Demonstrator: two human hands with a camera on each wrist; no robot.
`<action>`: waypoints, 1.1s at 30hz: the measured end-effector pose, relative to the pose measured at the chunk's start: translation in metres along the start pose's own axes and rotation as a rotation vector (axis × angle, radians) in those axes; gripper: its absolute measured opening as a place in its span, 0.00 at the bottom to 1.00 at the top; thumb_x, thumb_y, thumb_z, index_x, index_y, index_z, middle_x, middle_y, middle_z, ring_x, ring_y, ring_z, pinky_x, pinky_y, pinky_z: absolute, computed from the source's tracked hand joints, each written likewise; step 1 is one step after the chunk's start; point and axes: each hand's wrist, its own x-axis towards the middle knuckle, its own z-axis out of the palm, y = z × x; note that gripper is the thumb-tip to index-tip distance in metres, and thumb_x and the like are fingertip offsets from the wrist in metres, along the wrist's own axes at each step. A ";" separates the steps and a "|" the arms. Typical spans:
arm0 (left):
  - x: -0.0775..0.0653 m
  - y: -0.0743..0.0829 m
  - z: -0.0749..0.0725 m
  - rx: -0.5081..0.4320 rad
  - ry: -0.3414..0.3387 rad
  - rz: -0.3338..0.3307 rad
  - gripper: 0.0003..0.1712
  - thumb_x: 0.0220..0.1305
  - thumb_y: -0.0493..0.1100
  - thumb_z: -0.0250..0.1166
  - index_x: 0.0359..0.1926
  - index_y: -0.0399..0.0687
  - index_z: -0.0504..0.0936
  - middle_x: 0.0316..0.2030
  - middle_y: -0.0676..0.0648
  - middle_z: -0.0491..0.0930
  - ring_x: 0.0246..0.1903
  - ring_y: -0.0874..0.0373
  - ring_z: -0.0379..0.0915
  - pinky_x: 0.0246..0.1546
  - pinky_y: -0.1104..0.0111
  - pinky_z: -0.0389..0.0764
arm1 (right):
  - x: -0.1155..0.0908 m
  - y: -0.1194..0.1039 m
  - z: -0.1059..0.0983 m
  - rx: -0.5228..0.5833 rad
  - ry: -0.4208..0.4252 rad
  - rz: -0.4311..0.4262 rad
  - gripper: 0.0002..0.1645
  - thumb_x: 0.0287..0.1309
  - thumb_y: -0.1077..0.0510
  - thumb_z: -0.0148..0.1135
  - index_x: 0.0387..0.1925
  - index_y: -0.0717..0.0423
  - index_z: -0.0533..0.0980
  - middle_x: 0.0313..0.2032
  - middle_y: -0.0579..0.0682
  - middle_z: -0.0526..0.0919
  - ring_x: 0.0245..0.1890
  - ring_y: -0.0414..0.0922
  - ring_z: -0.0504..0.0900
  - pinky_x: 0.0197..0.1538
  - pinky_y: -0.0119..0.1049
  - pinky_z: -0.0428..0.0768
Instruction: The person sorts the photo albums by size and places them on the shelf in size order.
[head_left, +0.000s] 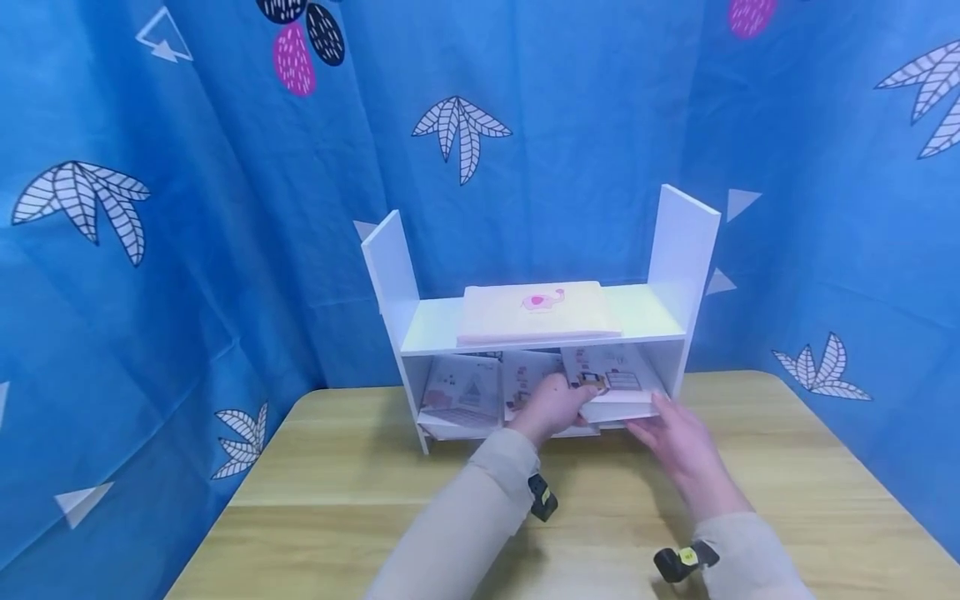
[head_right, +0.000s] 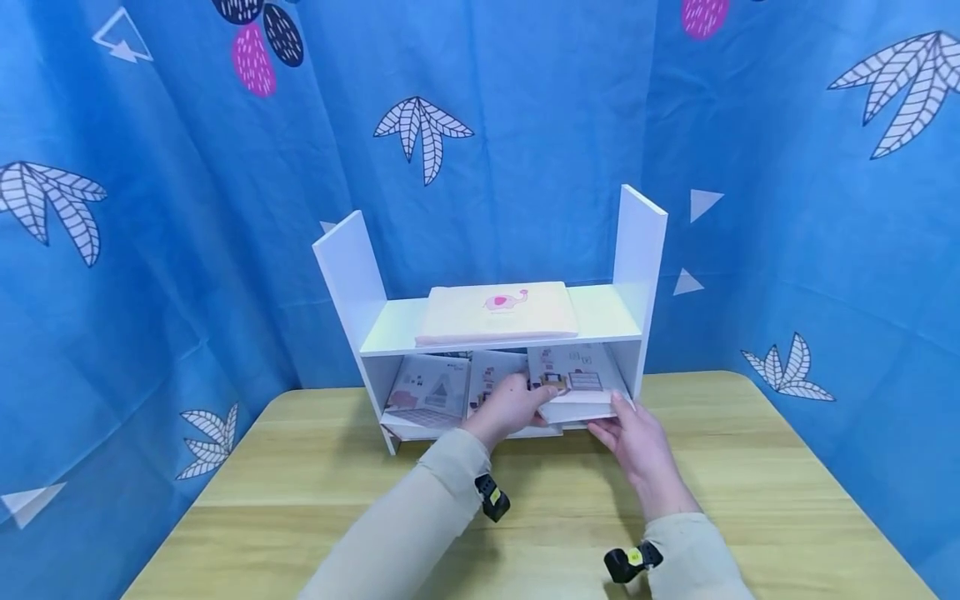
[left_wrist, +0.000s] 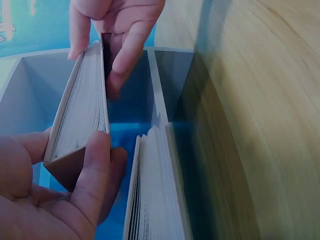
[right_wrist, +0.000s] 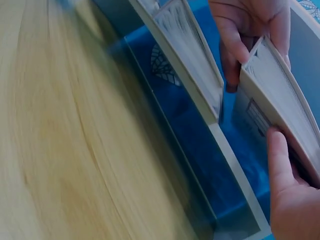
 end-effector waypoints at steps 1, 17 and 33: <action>0.000 0.000 0.001 0.004 -0.003 0.002 0.17 0.72 0.58 0.62 0.39 0.49 0.83 0.25 0.48 0.82 0.19 0.57 0.65 0.23 0.65 0.67 | 0.000 0.000 -0.001 -0.024 0.013 0.010 0.43 0.78 0.42 0.41 0.80 0.61 0.43 0.74 0.67 0.56 0.65 0.51 0.73 0.64 0.39 0.74; 0.010 -0.019 0.011 0.056 0.010 0.090 0.19 0.72 0.58 0.61 0.50 0.51 0.84 0.24 0.50 0.81 0.19 0.58 0.68 0.21 0.66 0.70 | -0.001 0.018 -0.017 -0.304 0.081 0.054 0.47 0.77 0.35 0.40 0.75 0.71 0.51 0.60 0.74 0.73 0.54 0.59 0.81 0.55 0.43 0.83; 0.015 -0.017 0.018 0.083 0.024 0.091 0.17 0.72 0.58 0.61 0.45 0.51 0.85 0.18 0.48 0.77 0.14 0.58 0.64 0.15 0.66 0.66 | 0.001 0.034 -0.028 -0.230 0.096 0.109 0.52 0.73 0.32 0.45 0.75 0.70 0.51 0.57 0.69 0.76 0.56 0.60 0.79 0.58 0.46 0.81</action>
